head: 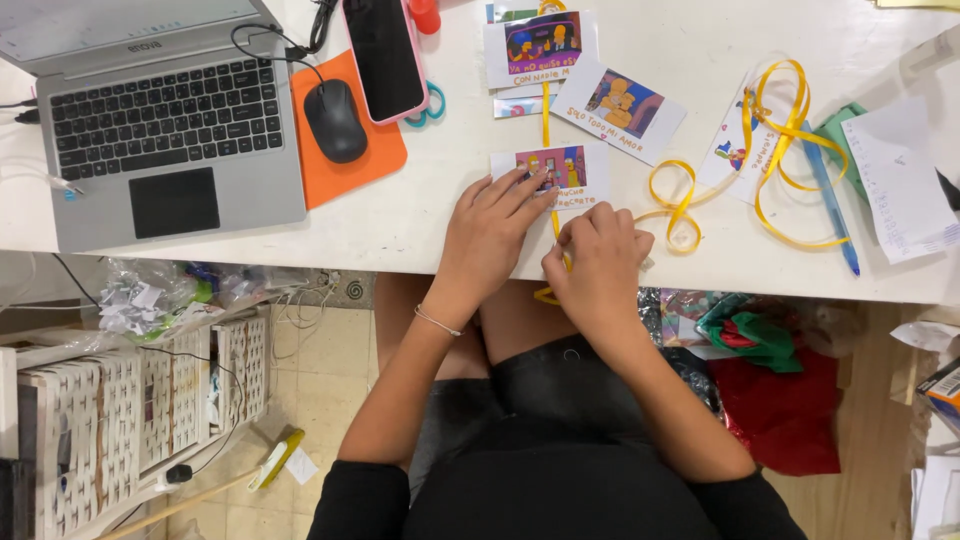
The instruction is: Assembling a decorative banner by threading a yellow ribbon through small cards
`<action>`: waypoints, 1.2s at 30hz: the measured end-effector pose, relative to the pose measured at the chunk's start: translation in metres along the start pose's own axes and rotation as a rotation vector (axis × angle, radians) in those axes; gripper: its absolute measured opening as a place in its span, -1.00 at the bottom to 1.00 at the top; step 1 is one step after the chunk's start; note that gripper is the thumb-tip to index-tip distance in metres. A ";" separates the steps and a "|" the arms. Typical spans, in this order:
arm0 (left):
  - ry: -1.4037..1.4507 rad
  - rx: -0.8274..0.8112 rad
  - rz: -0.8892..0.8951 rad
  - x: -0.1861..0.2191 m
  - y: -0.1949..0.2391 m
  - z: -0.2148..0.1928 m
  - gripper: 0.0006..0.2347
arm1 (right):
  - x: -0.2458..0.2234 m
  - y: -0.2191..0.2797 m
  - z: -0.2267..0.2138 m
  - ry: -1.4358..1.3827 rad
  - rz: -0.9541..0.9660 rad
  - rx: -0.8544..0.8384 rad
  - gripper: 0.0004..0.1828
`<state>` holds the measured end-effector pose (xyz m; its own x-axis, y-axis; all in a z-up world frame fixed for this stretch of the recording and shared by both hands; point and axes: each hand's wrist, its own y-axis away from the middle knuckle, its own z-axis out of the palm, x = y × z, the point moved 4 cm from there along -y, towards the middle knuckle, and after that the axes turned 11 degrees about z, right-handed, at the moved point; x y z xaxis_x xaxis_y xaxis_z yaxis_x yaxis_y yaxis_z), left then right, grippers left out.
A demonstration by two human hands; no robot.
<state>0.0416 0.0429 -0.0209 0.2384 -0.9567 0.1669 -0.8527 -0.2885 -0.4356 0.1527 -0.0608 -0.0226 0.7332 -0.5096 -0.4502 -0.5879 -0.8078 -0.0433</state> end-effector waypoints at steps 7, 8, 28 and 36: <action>-0.010 0.009 -0.008 -0.003 0.001 0.002 -0.76 | -0.001 0.006 -0.012 -0.295 0.018 -0.150 -0.92; -0.004 0.008 -0.011 -0.003 0.001 0.002 -0.76 | -0.002 0.007 -0.019 -0.399 0.102 -0.237 -0.93; -0.016 -0.012 0.002 -0.001 0.003 0.007 -0.73 | 0.004 0.018 -0.018 -0.485 0.305 -0.374 -0.71; -0.007 0.005 -0.007 0.005 -0.003 -0.005 -0.74 | 0.005 0.020 -0.002 -1.030 0.448 -0.426 -0.78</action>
<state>0.0428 0.0391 -0.0141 0.2482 -0.9548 0.1635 -0.8486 -0.2957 -0.4386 0.1453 -0.0804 -0.0246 -0.2389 -0.4511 -0.8599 -0.4182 -0.7514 0.5104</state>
